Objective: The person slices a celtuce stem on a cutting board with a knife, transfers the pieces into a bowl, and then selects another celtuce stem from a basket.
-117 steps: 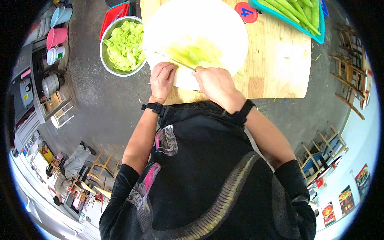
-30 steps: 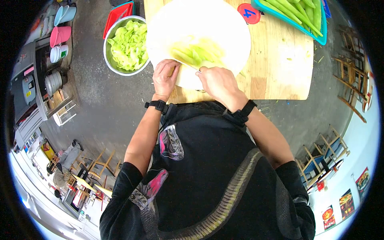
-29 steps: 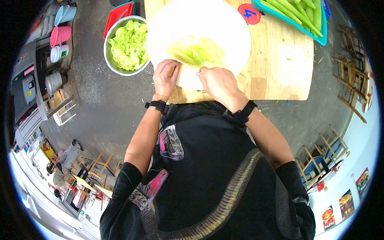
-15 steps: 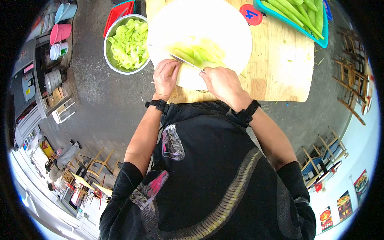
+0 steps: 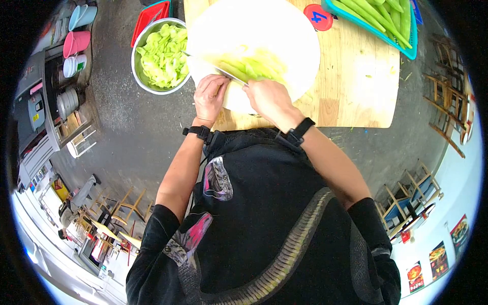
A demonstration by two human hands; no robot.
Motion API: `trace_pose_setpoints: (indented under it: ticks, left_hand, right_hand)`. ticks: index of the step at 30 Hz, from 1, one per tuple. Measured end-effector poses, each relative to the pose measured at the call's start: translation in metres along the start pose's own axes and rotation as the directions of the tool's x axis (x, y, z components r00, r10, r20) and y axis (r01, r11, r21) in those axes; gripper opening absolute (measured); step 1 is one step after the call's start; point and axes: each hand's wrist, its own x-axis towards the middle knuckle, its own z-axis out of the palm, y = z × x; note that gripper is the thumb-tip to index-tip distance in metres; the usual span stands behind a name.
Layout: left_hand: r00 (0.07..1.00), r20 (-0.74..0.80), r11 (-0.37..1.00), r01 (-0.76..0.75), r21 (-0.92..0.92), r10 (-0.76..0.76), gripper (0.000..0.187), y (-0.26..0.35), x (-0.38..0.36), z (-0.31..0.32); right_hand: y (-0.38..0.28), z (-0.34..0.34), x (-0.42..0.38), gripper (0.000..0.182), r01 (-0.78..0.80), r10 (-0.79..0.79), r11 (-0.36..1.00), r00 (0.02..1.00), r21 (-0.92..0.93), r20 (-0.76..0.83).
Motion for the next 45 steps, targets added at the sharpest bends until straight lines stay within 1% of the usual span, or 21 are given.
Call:
trace_pose_setpoints:
  ticks: [3, 6, 10, 12, 13, 15, 16, 17, 20, 21, 23, 25, 26, 27, 29, 30, 32, 35, 39, 43, 45]
  left_hand:
    - [1.000, 0.001, 1.000, -0.010, -0.001, 0.010, 0.014, 0.000, 0.001, -0.001]
    - [1.000, 0.015, 1.000, -0.012, 0.019, 0.012, 0.014, 0.003, 0.003, -0.004]
    - [0.999, 0.041, 0.999, -0.006, 0.033, 0.005, 0.015, 0.005, 0.008, -0.006]
    - [0.999, 0.045, 1.000, -0.002, 0.025, 0.001, 0.015, 0.007, 0.009, -0.004]
    - [0.998, 0.059, 0.999, -0.004, 0.044, 0.001, 0.015, 0.009, 0.010, -0.005]
    - [0.998, 0.070, 0.998, -0.001, 0.068, -0.004, 0.014, 0.010, 0.012, -0.007]
    - [0.998, 0.055, 0.997, 0.025, 0.069, -0.029, 0.015, 0.010, 0.013, -0.007]
    - [0.998, 0.042, 0.996, 0.051, 0.070, -0.054, 0.015, 0.011, 0.013, -0.008]
    - [0.996, 0.009, 0.992, 0.083, 0.099, -0.084, 0.018, 0.010, 0.014, -0.006]
    - [0.996, 0.006, 0.991, 0.083, 0.101, -0.084, 0.018, 0.010, 0.013, -0.005]
    - [0.964, 0.016, 0.964, 0.265, 0.015, -0.266, 0.025, 0.011, 0.013, -0.003]
    - [0.958, 0.000, 0.958, 0.288, -0.010, -0.288, 0.028, 0.017, 0.018, -0.004]
    - [0.951, -0.013, 0.951, 0.308, -0.035, -0.309, 0.031, 0.020, 0.020, -0.005]
    - [0.952, -0.018, 0.952, 0.305, -0.033, -0.306, 0.031, 0.016, 0.021, -0.003]
    - [0.984, -0.017, 0.980, 0.180, 0.081, -0.179, 0.031, 0.008, 0.020, -0.001]
    - [0.984, -0.019, 0.981, 0.178, 0.082, -0.177, 0.031, 0.007, 0.021, -0.002]
    - [0.955, 0.039, 0.956, 0.293, -0.002, -0.293, 0.024, 0.005, 0.022, -0.003]
    - [0.954, 0.053, 0.954, 0.290, 0.069, -0.294, 0.019, 0.003, 0.023, -0.003]
    - [0.944, 0.052, 0.945, 0.322, 0.057, -0.325, 0.019, 0.008, 0.026, -0.006]
    - [0.936, 0.111, 0.942, 0.326, 0.081, -0.333, 0.018, 0.011, 0.026, -0.017]
    - [0.930, 0.125, 0.937, 0.340, 0.077, -0.347, 0.017, 0.013, 0.026, -0.022]
  right_hand:
    - [-0.010, -0.003, 0.016, 0.036, -0.025, 0.024, 0.999, 0.999, 0.031, 0.034]
    - [-0.008, -0.004, 0.018, 0.036, -0.040, 0.040, 0.997, 0.999, 0.061, 0.008]
    - [0.011, -0.007, 0.004, 0.037, -0.074, 0.073, 0.995, 0.997, 0.059, 0.025]
    - [0.032, -0.002, -0.009, 0.038, -0.179, 0.176, 0.966, 0.984, 0.185, 0.037]
    - [0.037, -0.011, -0.015, 0.040, -0.239, 0.221, 0.949, 0.969, 0.206, 0.107]
    - [0.057, -0.010, -0.026, 0.039, -0.217, 0.200, 0.942, 0.976, 0.255, 0.090]
    - [0.064, -0.012, -0.032, 0.039, -0.196, 0.182, 0.932, 0.980, 0.305, 0.075]
    - [0.073, -0.016, -0.038, 0.040, -0.257, 0.231, 0.893, 0.966, 0.369, 0.114]
    - [0.078, -0.040, -0.050, 0.038, -0.341, 0.284, 0.837, 0.939, 0.427, 0.191]
    - [0.076, -0.046, -0.055, 0.038, -0.335, 0.286, 0.804, 0.942, 0.492, 0.173]
    - [0.085, -0.045, -0.061, 0.037, -0.316, 0.280, 0.810, 0.949, 0.493, 0.147]
    - [0.087, -0.044, -0.066, 0.036, -0.298, 0.275, 0.816, 0.954, 0.495, 0.121]
    - [0.088, -0.042, -0.068, 0.036, -0.353, 0.324, 0.778, 0.934, 0.520, 0.149]
    - [0.087, -0.041, -0.069, 0.035, -0.404, 0.370, 0.737, 0.912, 0.542, 0.176]
    - [0.084, -0.037, -0.072, 0.032, -0.396, 0.375, 0.697, 0.912, 0.598, 0.166]
    - [0.084, -0.035, -0.073, 0.030, -0.390, 0.382, 0.652, 0.910, 0.651, 0.163]
    - [0.087, -0.029, -0.074, 0.032, -0.403, 0.391, 0.633, 0.903, 0.661, 0.177]
    - [0.090, -0.031, -0.074, 0.035, -0.419, 0.401, 0.620, 0.896, 0.663, 0.192]
    - [0.093, -0.034, -0.078, 0.035, -0.435, 0.414, 0.625, 0.888, 0.648, 0.197]
    - [0.098, -0.035, -0.086, 0.035, -0.420, 0.422, 0.656, 0.893, 0.627, 0.156]
    - [0.100, -0.036, -0.091, 0.035, -0.409, 0.416, 0.629, 0.896, 0.661, 0.158]
